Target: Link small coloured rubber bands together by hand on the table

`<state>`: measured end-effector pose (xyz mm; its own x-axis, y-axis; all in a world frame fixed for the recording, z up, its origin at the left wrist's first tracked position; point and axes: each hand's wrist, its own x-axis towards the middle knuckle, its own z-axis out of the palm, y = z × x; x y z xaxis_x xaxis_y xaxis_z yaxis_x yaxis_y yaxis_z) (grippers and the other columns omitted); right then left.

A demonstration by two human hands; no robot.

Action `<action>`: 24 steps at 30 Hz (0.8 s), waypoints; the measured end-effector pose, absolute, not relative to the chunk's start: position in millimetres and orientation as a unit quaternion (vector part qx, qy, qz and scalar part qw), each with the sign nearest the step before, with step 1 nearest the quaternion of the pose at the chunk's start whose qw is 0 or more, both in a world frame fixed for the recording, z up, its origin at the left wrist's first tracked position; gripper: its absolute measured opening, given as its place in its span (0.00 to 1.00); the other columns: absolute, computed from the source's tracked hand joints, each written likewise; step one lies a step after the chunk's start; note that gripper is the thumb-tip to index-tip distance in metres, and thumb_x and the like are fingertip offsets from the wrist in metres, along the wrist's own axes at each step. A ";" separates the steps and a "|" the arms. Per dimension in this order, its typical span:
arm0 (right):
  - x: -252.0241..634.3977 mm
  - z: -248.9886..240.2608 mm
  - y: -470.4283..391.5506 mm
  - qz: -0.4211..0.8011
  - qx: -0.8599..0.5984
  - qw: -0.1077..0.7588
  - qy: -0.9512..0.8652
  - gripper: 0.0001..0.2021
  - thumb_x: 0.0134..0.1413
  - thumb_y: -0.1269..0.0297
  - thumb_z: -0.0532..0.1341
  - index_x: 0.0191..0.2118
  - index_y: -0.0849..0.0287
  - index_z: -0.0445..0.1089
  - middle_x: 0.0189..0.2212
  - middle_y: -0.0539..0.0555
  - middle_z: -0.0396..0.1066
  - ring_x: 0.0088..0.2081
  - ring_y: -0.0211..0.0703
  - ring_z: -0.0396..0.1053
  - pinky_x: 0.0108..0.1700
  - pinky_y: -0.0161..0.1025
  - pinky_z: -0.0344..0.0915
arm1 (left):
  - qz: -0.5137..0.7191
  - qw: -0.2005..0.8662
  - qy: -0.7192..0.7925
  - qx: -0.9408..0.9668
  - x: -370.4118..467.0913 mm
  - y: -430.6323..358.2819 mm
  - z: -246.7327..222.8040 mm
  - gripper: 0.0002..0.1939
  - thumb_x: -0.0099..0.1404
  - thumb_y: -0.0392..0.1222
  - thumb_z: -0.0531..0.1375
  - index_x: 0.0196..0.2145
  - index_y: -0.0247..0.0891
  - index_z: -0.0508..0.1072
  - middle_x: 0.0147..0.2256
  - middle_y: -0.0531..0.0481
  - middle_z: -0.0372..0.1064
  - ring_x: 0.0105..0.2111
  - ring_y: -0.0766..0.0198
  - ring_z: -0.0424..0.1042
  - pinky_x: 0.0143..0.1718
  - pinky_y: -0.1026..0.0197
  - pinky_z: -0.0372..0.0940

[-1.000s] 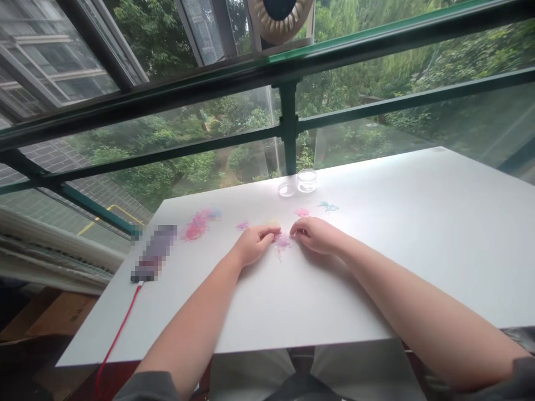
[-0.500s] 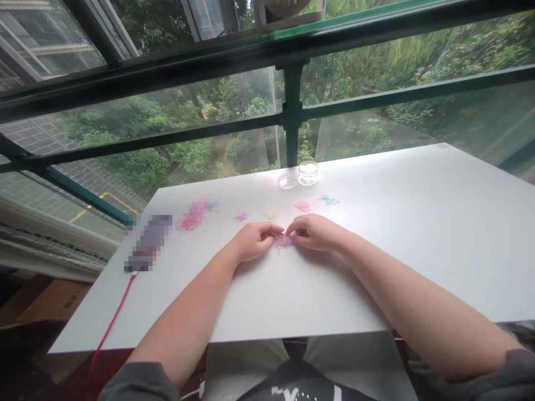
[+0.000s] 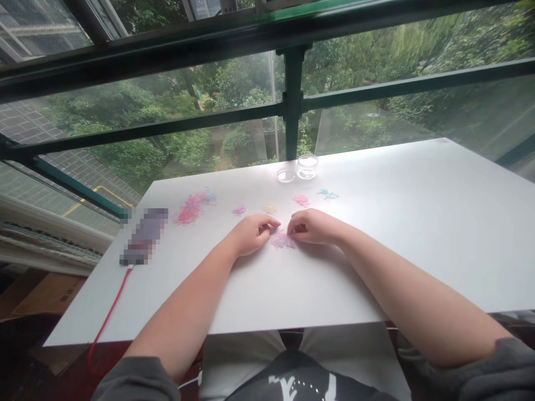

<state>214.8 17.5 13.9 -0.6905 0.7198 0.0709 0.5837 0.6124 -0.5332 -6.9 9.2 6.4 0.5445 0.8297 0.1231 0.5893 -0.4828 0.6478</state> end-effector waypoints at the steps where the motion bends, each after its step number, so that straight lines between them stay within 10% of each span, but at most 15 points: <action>1: 214.3 13.5 17.7 0.240 -0.367 0.143 -0.887 0.08 0.45 0.71 0.59 0.32 0.60 0.75 0.26 0.52 0.70 0.25 0.35 0.63 0.30 0.32 0.58 | 0.213 0.280 0.424 0.835 -5.8 8.3 7.4 0.19 0.55 0.29 0.52 0.41 0.37 0.74 0.37 0.49 0.73 0.29 0.69 0.69 0.34 0.66 0.65; 14: 220.9 16.9 19.6 0.397 -0.387 0.185 -0.812 0.05 0.44 0.71 0.57 0.28 0.62 0.69 0.20 0.48 0.66 0.22 0.33 0.61 0.25 0.31 0.56 | 0.202 0.415 0.380 0.802 -2.5 0.3 7.2 0.21 0.53 0.26 0.50 0.42 0.37 0.73 0.35 0.49 0.76 0.34 0.66 0.73 0.35 0.65 0.66; 24: 206.4 10.4 14.6 0.435 -0.394 0.262 -0.766 0.04 0.47 0.68 0.58 0.27 0.63 0.67 0.19 0.47 0.63 0.22 0.31 0.57 0.24 0.30 0.53 | 0.315 0.339 0.404 0.789 9.0 -2.1 6.8 0.10 0.57 0.41 0.60 0.37 0.36 0.74 0.31 0.49 0.74 0.29 0.67 0.71 0.28 0.67 0.62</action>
